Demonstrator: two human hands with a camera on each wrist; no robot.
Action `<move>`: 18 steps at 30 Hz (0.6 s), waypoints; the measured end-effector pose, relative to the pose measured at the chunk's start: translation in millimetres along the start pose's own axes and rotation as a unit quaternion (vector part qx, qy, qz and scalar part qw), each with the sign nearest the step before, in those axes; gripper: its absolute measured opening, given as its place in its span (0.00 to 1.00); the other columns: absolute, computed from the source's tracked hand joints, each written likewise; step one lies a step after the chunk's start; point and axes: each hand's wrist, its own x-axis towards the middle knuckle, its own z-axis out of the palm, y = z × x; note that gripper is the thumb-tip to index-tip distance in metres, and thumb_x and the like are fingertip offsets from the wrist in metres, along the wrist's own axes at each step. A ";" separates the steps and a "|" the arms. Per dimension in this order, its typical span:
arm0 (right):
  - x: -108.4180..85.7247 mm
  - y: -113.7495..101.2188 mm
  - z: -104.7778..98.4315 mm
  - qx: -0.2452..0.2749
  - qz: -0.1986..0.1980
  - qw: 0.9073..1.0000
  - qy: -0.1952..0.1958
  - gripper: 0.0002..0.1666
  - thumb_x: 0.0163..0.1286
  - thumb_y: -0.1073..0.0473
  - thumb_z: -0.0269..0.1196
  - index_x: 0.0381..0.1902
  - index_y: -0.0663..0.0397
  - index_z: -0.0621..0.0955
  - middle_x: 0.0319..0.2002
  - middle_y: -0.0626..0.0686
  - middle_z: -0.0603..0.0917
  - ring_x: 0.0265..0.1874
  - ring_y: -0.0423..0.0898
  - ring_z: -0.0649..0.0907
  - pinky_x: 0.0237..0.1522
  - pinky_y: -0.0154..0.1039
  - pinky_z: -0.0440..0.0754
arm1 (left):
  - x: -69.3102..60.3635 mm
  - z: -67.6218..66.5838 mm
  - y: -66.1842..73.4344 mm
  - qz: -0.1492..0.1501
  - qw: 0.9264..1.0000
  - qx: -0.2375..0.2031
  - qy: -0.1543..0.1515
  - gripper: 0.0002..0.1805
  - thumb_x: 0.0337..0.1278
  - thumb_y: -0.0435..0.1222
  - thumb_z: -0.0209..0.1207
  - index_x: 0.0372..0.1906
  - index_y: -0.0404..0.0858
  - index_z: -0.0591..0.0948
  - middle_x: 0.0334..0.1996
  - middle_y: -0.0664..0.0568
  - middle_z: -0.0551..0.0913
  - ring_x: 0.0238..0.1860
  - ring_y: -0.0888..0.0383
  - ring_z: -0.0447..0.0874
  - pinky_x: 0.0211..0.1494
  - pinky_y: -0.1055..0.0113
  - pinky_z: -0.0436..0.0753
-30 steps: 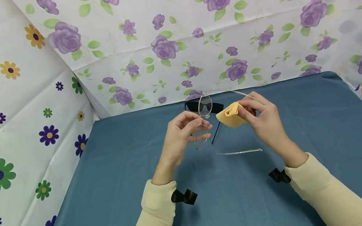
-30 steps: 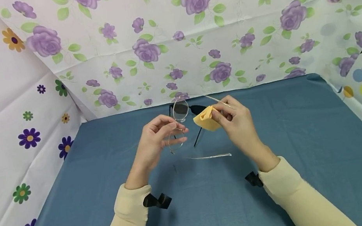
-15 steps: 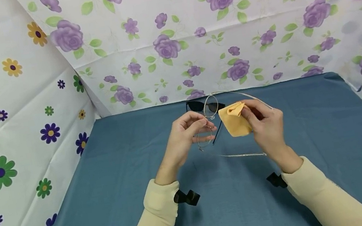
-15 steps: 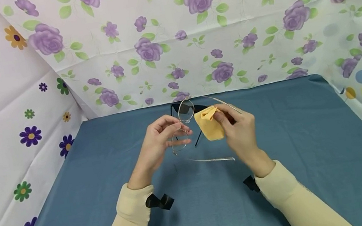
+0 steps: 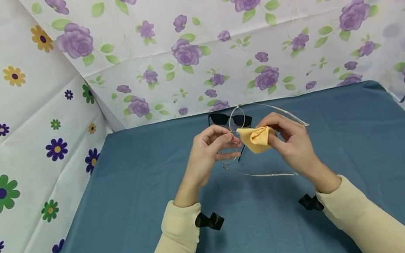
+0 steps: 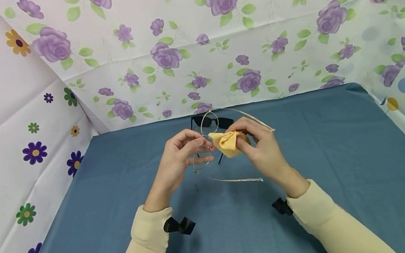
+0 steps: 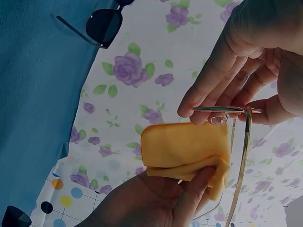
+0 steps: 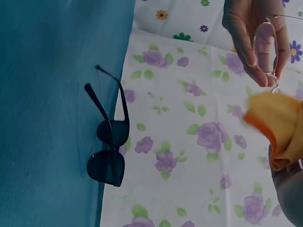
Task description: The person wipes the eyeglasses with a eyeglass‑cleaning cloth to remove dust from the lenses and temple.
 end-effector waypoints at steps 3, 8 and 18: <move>-0.5 0.0 1.0 0.040 0.005 0.999 0.003 0.09 0.77 0.71 0.59 0.50 0.67 0.83 0.47 0.57 0.83 0.43 0.46 0.83 0.45 0.31 0.83 | 0.3 0.0 -0.6 -0.001 1.000 0.004 -0.005 0.05 0.77 0.31 0.58 0.45 0.32 0.81 0.40 0.45 0.86 0.44 0.46 0.91 0.46 0.46 0.89; -0.6 1.7 2.1 0.044 0.057 0.997 0.028 0.13 0.77 0.72 0.59 0.56 0.71 0.75 0.47 0.53 0.83 0.42 0.43 0.84 0.41 0.30 0.84 | -0.7 2.5 -0.1 -0.017 0.999 0.005 -0.039 0.06 0.77 0.31 0.57 0.46 0.31 0.81 0.41 0.43 0.86 0.46 0.40 0.90 0.46 0.46 0.89; 0.5 15.0 8.4 -0.222 -0.143 0.962 0.066 0.19 0.60 0.85 0.68 0.43 0.62 0.85 0.36 0.59 0.84 0.34 0.52 0.83 0.37 0.28 0.77 | -1.4 6.7 -1.3 -0.025 0.997 0.011 -0.069 0.12 0.79 0.32 0.56 0.49 0.23 0.78 0.40 0.43 0.86 0.43 0.51 0.91 0.47 0.46 0.89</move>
